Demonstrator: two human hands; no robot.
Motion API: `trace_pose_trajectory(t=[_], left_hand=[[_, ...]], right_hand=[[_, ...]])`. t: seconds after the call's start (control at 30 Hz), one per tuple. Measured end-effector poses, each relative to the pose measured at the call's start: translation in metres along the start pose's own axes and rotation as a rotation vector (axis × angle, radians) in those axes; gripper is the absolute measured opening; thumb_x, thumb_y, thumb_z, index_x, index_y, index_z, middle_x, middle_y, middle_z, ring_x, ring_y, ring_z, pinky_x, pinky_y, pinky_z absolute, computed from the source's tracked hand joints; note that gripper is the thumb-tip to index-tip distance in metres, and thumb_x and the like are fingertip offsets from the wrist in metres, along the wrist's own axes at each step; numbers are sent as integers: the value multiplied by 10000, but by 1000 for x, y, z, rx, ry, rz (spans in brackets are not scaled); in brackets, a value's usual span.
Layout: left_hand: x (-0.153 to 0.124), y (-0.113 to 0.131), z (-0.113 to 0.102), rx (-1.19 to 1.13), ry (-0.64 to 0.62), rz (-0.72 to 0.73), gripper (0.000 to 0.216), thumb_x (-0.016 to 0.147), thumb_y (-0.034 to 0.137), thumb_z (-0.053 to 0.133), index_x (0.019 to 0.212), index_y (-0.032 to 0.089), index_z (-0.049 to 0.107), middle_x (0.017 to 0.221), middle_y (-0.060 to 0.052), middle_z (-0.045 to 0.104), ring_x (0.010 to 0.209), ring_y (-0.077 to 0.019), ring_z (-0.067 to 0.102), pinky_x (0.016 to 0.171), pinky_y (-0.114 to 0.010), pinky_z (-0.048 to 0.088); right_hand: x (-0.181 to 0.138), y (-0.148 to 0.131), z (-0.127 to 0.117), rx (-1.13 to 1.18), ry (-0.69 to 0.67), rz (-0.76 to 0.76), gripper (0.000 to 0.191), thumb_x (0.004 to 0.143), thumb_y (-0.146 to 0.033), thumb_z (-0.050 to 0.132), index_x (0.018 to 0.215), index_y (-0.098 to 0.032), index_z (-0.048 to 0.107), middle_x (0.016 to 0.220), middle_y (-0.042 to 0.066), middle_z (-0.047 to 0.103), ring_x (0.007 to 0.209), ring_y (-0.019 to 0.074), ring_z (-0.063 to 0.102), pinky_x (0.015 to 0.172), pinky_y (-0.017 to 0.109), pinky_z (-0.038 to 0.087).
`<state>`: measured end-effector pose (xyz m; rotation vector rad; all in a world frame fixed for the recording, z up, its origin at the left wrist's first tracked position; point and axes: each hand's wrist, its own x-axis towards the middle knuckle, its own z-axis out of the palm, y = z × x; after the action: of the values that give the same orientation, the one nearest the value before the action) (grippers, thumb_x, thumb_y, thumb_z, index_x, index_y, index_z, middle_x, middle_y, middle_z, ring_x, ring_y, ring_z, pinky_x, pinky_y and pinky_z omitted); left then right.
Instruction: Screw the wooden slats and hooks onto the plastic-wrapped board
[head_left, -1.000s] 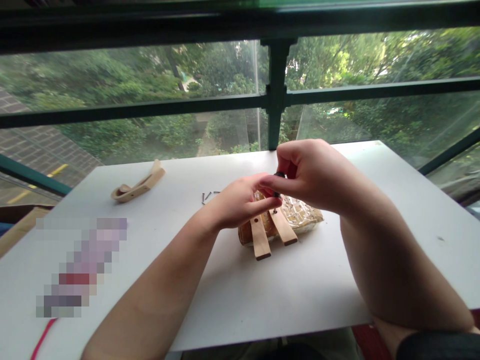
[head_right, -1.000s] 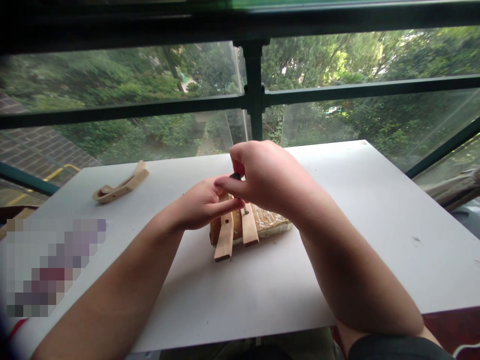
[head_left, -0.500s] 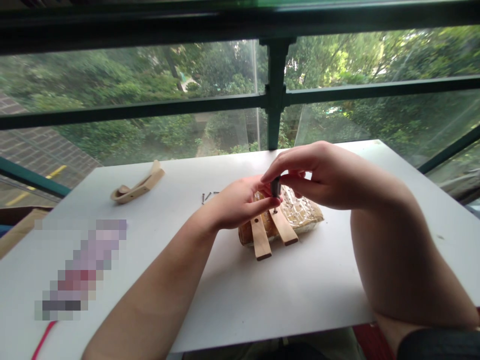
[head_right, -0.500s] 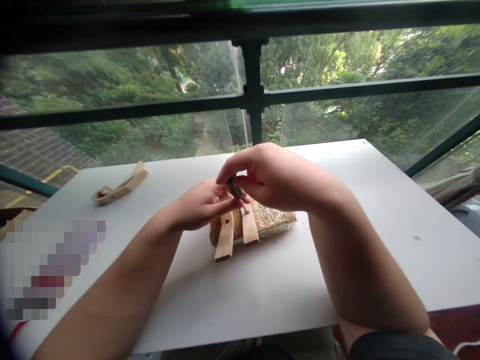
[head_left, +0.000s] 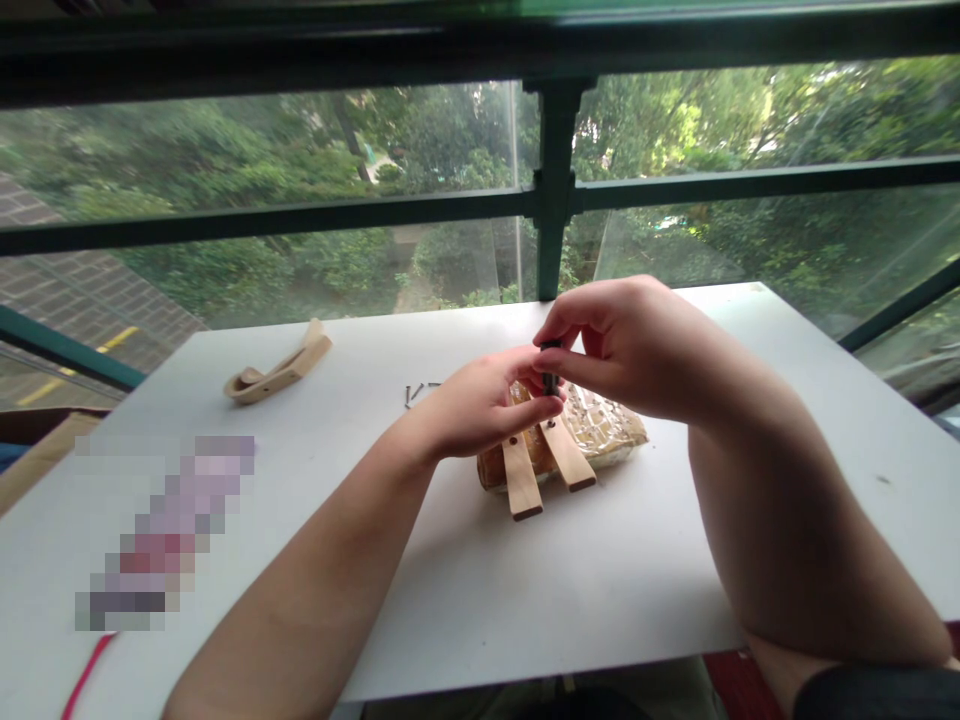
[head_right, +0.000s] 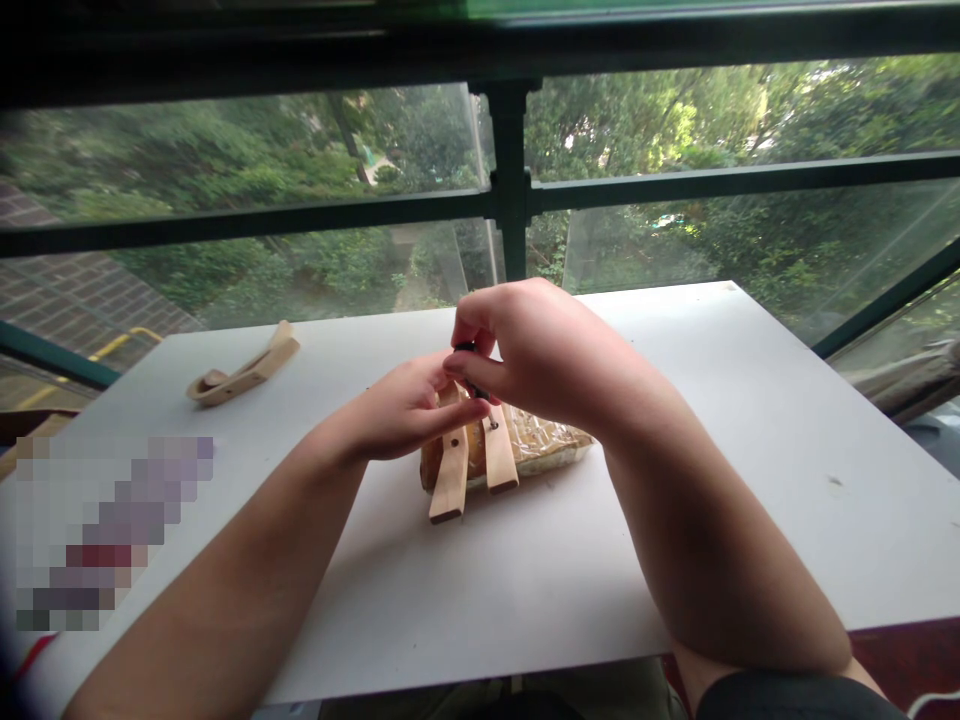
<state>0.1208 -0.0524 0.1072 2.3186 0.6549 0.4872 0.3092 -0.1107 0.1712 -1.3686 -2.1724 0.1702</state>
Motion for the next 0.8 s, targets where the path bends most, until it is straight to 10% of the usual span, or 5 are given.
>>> trace_pose_trajectory(t=[0.57, 0.8], left_hand=[[2, 3, 0, -27, 17, -64, 338, 873, 463, 606, 1076, 193, 604, 987, -20, 697, 931, -196, 646, 772, -282, 498], [1, 0, 0, -61, 7, -10, 261, 884, 397, 616, 1039, 188, 638, 945, -3, 700, 878, -160, 647, 769, -251, 505]], right_hand=[[6, -1, 14, -118, 87, 117, 422, 778, -444, 636, 537, -200, 391, 461, -50, 350, 474, 86, 256, 472, 278, 206], [-3, 1, -1, 230, -48, -108, 123, 852, -261, 610, 931, -169, 633, 707, -23, 597, 570, 72, 493, 538, 226, 353]])
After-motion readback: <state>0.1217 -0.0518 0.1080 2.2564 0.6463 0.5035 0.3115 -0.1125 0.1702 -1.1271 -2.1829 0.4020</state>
